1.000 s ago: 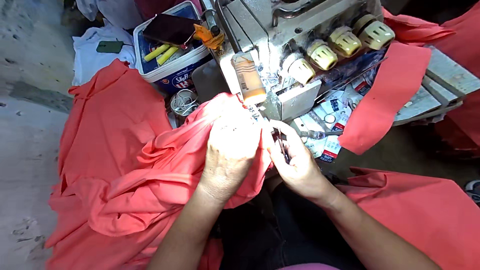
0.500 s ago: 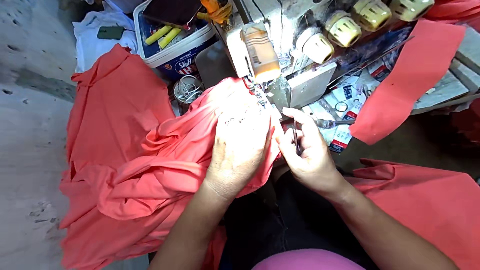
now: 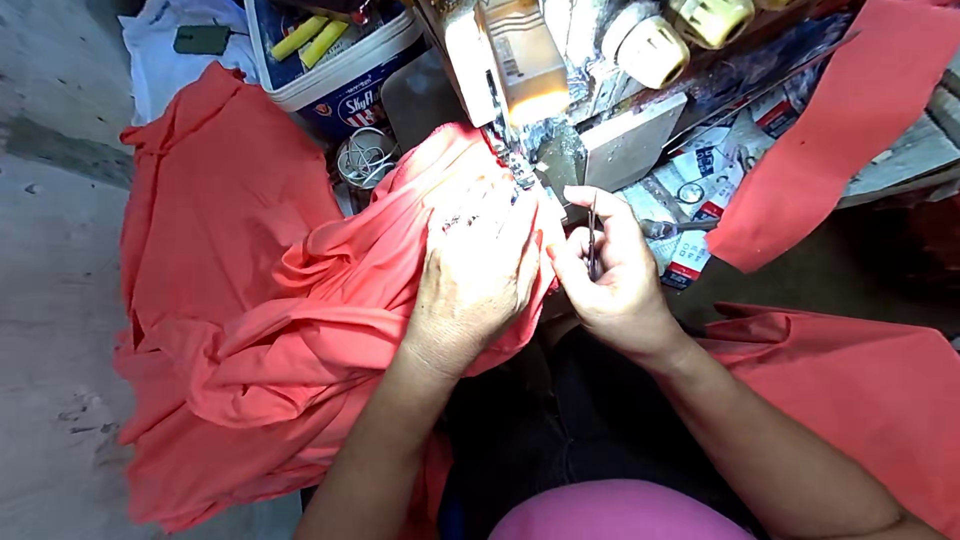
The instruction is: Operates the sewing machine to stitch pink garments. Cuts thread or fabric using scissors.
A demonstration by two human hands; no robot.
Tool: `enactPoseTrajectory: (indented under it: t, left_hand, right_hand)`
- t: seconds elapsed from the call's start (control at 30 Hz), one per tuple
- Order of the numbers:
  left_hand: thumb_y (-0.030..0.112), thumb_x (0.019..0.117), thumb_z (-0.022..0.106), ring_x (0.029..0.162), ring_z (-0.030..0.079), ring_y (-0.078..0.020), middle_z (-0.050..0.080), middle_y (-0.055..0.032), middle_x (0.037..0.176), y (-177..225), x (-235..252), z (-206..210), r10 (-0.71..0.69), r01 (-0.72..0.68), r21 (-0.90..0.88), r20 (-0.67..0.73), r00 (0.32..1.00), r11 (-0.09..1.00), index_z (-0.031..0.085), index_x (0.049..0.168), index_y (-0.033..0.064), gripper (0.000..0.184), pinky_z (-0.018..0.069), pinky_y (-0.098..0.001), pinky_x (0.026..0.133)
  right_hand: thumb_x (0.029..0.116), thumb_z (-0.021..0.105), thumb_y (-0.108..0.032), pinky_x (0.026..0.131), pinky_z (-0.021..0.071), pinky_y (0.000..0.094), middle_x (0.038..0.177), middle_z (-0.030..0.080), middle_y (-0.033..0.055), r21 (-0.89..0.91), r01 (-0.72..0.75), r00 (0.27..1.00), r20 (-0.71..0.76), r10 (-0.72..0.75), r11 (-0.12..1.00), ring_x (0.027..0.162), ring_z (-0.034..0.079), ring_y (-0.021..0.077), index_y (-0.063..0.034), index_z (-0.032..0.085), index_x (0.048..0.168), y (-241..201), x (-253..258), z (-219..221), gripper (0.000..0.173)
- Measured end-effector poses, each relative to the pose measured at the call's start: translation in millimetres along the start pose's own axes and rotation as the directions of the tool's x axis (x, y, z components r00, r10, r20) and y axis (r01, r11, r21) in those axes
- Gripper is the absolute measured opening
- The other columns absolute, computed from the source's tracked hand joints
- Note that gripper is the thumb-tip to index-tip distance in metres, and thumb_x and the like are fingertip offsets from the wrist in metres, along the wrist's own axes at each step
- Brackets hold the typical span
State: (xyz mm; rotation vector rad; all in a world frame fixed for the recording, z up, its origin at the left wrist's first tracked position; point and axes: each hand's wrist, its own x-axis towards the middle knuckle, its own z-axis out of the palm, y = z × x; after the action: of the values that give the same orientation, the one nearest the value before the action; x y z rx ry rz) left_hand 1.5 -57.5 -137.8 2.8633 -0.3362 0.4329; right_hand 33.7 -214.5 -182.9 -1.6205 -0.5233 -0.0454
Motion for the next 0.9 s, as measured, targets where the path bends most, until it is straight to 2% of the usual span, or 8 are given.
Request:
enactPoseTrajectory:
  t: [0.13, 0.23, 0.37, 0.53, 0.6, 0.7, 0.83, 0.9]
  left_hand:
    - [0.030, 0.1045, 0.041, 0.144, 0.046, -0.0346, 0.054, -0.0187, 0.150, 4, -3, -2, -0.043, 0.042, 0.028, 0.031, 0.999, 0.999, 0.063, 0.139, 0.0059, 0.048, 0.0329, -0.0585, 0.114]
    - [0.039, 0.0912, 0.052, 0.145, 0.042, -0.0398, 0.052, -0.0208, 0.150, 21, -19, -1, -0.050, 0.047, 0.053, 0.043, 0.998, 0.997, 0.059, 0.142, 0.0053, 0.061, 0.0197, -0.0716, 0.114]
    - [0.009, 0.0989, 0.053, 0.130, 0.059, -0.0345, 0.063, -0.0136, 0.140, 30, -31, 7, -0.024, 0.029, 0.177, -0.030, 0.999, 0.984, 0.065, 0.136, 0.0043, 0.040, 0.0370, -0.0688, 0.102]
    - [0.010, 0.1032, 0.048, 0.128, 0.060, -0.0328, 0.061, -0.0123, 0.142, 10, -14, -15, -0.147, 0.140, 0.070, 0.108, 0.983, 0.988, 0.062, 0.138, 0.0066, 0.038, 0.0499, -0.0597, 0.092]
    - [0.012, 0.1030, 0.048, 0.135, 0.056, -0.0314, 0.057, -0.0126, 0.148, -6, -4, -17, -0.136, 0.137, -0.004, 0.102, 0.985, 0.991, 0.060, 0.140, 0.0039, 0.040, 0.0474, -0.0520, 0.105]
    - [0.016, 0.1034, 0.049, 0.134, 0.056, -0.0312, 0.062, -0.0156, 0.141, -23, 3, -9, -0.066, 0.065, -0.040, -0.037, 0.997, 0.997, 0.064, 0.136, 0.0020, 0.038, 0.0364, -0.0483, 0.114]
    - [0.008, 0.0991, 0.054, 0.127, 0.061, -0.0340, 0.064, -0.0170, 0.138, -2, -17, -2, -0.240, 0.226, -0.103, -0.161, 0.957, 0.969, 0.068, 0.130, -0.0011, 0.035, 0.0430, -0.0529, 0.106]
    - [0.014, 0.1011, 0.053, 0.123, 0.063, -0.0346, 0.066, -0.0177, 0.134, 21, -38, -3, -0.286, 0.269, -0.120, -0.170, 0.943, 0.956, 0.071, 0.125, -0.0006, 0.033, 0.0469, -0.0502, 0.103]
  right_hand:
    - [0.0947, 0.063, -0.002, 0.060, 0.0462, 0.0087, 0.077, 0.054, -0.0054, 0.030, 0.008, 1.000, 0.000, -0.008, 1.000, 0.062, 0.050, -0.0057, 0.0026, 0.045, 0.138, -1, 6, 1, 0.047]
    - [0.0945, 0.062, -0.001, 0.059, 0.0475, 0.0099, 0.076, 0.054, -0.0059, 0.049, 0.002, 1.000, 0.002, -0.002, 0.999, 0.062, 0.051, -0.0049, -0.0001, 0.045, 0.138, -2, 9, 1, 0.047]
    - [0.0953, 0.061, -0.001, 0.061, 0.0486, 0.0104, 0.079, 0.055, -0.0051, 0.045, 0.010, 1.000, -0.014, -0.009, 0.999, 0.064, 0.053, -0.0049, 0.0000, 0.047, 0.135, -1, 9, 3, 0.043]
    - [0.0973, 0.064, -0.012, 0.062, 0.0481, 0.0116, 0.081, 0.057, -0.0050, -0.005, 0.011, 1.000, 0.021, -0.011, 1.000, 0.065, 0.053, -0.0045, 0.0011, 0.050, 0.136, -3, -10, 2, 0.043]
    - [0.0988, 0.064, -0.031, 0.063, 0.0449, 0.0111, 0.077, 0.057, -0.0052, -0.020, 0.026, 0.998, 0.050, -0.025, 0.999, 0.065, 0.049, -0.0062, 0.0040, 0.050, 0.137, 5, -24, 2, 0.054]
    - [0.1013, 0.047, -0.061, 0.064, 0.0440, 0.0120, 0.082, 0.059, -0.0024, -0.016, -0.015, 0.987, 0.162, 0.017, 1.000, 0.068, 0.048, -0.0069, 0.0094, 0.047, 0.140, 13, -43, -3, 0.080]
    - [0.1040, 0.048, -0.049, 0.068, 0.0468, 0.0126, 0.085, 0.062, -0.0023, -0.004, -0.072, 0.976, 0.207, 0.071, 0.997, 0.073, 0.053, -0.0063, 0.0084, 0.052, 0.132, 22, -64, -10, 0.064]
    - [0.1030, 0.051, -0.042, 0.070, 0.0474, 0.0121, 0.085, 0.062, -0.0028, -0.015, -0.095, 0.975, 0.199, 0.096, 0.995, 0.074, 0.055, -0.0066, 0.0058, 0.054, 0.127, 24, -73, -16, 0.054]
